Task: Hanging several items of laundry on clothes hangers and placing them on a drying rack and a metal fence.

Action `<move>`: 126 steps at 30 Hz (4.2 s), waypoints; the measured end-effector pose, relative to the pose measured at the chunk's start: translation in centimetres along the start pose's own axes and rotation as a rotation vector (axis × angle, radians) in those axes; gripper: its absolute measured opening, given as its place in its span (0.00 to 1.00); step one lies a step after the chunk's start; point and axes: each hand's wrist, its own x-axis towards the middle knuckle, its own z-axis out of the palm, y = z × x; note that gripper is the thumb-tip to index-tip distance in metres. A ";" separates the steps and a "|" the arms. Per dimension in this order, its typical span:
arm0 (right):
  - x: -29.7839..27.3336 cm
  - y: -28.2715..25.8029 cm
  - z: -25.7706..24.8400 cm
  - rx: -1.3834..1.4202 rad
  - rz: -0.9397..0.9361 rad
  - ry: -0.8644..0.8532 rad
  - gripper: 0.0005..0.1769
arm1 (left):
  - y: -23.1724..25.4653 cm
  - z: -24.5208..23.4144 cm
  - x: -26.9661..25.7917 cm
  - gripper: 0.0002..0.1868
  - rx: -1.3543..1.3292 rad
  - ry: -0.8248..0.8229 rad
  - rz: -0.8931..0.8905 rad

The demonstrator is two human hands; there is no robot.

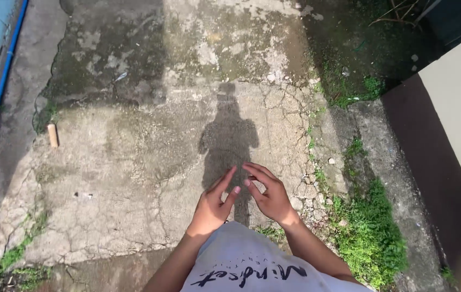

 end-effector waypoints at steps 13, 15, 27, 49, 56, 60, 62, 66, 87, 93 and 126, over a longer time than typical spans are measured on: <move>37.4 8.6 -5.5 -0.207 0.050 0.293 0.23 | -3.2 -10.3 43.4 0.30 0.160 -0.227 0.255; 48.0 11.9 -6.9 -0.190 -0.006 0.248 0.24 | -5.0 -12.7 53.1 0.29 0.098 -0.119 0.267; 89.8 18.3 -9.0 -0.203 -0.192 0.018 0.26 | -10.3 -27.7 87.2 0.29 0.129 0.084 -0.157; 158.3 40.0 -15.2 -0.186 0.058 0.227 0.23 | -19.0 -45.4 158.6 0.24 0.146 -0.061 0.008; 181.2 44.3 -19.7 -0.185 -0.063 0.130 0.25 | -22.2 -50.7 181.0 0.24 0.218 0.049 0.026; 192.9 50.2 -20.7 -0.207 -0.003 0.218 0.25 | -24.1 -51.8 195.5 0.27 0.195 -0.078 -0.051; 199.1 51.5 -21.7 -0.205 0.024 0.268 0.25 | -25.2 -52.7 203.5 0.27 0.201 -0.158 0.029; 208.7 54.1 -25.7 -0.205 0.118 0.371 0.24 | -25.3 -52.3 218.1 0.23 0.210 -0.276 0.358; 266.3 79.0 -50.5 -0.216 0.162 0.466 0.25 | -25.9 -48.9 286.0 0.21 0.083 -0.333 0.384; 279.4 87.3 -56.7 -0.199 0.355 0.632 0.25 | -28.1 -44.6 306.5 0.21 0.084 -0.533 0.433; 313.3 108.6 -94.5 -0.920 1.258 1.694 0.29 | -9.4 -2.1 364.5 0.18 -0.419 -1.593 0.939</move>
